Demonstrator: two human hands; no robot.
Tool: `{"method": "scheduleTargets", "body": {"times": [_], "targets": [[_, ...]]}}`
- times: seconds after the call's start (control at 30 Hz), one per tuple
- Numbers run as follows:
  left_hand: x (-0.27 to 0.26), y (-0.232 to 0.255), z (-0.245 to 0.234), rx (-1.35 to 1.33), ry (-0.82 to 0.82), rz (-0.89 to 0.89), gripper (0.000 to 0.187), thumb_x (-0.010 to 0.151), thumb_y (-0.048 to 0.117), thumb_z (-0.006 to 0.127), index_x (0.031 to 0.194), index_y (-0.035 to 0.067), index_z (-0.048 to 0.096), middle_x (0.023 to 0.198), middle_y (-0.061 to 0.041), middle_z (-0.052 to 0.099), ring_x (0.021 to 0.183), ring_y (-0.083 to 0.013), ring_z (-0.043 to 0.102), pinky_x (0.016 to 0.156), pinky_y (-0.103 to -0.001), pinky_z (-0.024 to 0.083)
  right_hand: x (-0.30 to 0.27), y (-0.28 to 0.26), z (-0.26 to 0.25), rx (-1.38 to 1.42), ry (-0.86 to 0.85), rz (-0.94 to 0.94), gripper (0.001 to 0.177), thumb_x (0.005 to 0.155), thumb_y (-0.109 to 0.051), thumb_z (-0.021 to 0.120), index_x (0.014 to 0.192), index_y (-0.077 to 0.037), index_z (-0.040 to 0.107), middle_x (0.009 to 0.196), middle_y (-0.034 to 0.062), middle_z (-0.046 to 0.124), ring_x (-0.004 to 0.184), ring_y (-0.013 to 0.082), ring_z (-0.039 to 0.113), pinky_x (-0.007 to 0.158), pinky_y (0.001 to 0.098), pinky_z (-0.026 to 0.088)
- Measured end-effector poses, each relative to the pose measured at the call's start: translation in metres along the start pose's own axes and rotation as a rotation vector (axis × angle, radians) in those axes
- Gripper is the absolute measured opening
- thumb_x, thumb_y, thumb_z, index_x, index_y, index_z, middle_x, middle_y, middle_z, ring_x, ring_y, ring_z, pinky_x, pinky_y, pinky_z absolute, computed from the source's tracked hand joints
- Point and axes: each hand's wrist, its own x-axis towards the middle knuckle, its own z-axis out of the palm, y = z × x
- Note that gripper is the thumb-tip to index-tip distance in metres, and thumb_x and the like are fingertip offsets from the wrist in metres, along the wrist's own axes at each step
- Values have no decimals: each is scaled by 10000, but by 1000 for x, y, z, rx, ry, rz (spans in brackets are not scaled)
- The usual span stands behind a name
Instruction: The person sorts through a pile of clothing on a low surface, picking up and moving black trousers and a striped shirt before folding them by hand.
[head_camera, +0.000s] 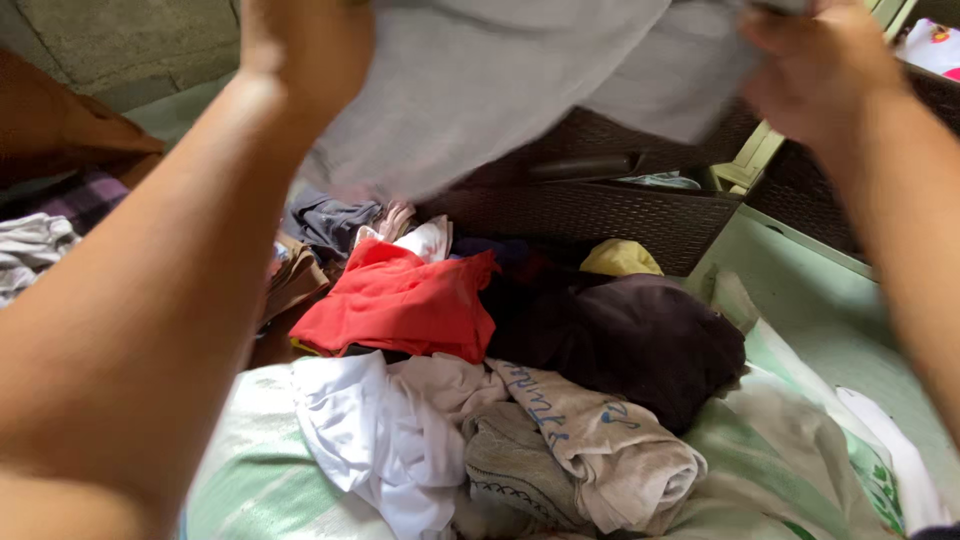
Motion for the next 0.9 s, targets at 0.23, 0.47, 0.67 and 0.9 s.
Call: {"method": "scheduleTargets", "body": {"times": [0.23,0.47,0.67,0.9], "targets": [[-132,90,-37,-246,-570,-112,631,683,-89,538,1187,227,748,1085,-113,724,1003,-368,680,874,-451,535,-60,137,-198,-1219,-51,-330,334,858,122,545,1117,-15,705,1033,152,730,934,265,691,933,383,538],[-172,159,-29,-90,-943,-557,753,722,117,738,1451,171,557,1106,-116,698,1083,-346,645,903,-472,502,-142,216,-232,-1675,-637,715,485,762,-202,806,1243,-217,741,1271,17,708,1188,211,678,1040,360,554],[-170,159,-22,-211,-799,-477,515,647,59,756,1153,145,704,1134,-75,708,1123,-306,637,965,-554,367,-93,141,-54,-1453,-389,66,357,889,-193,646,1232,-127,721,1117,105,764,1018,275,725,900,415,565],[-168,149,-36,-411,-662,-392,434,618,-17,726,1031,112,759,1006,-107,681,957,-350,664,823,-433,530,-72,164,115,-1379,-919,72,837,741,94,574,1446,-355,622,1371,116,594,1276,397,488,1105,476,373]]}}
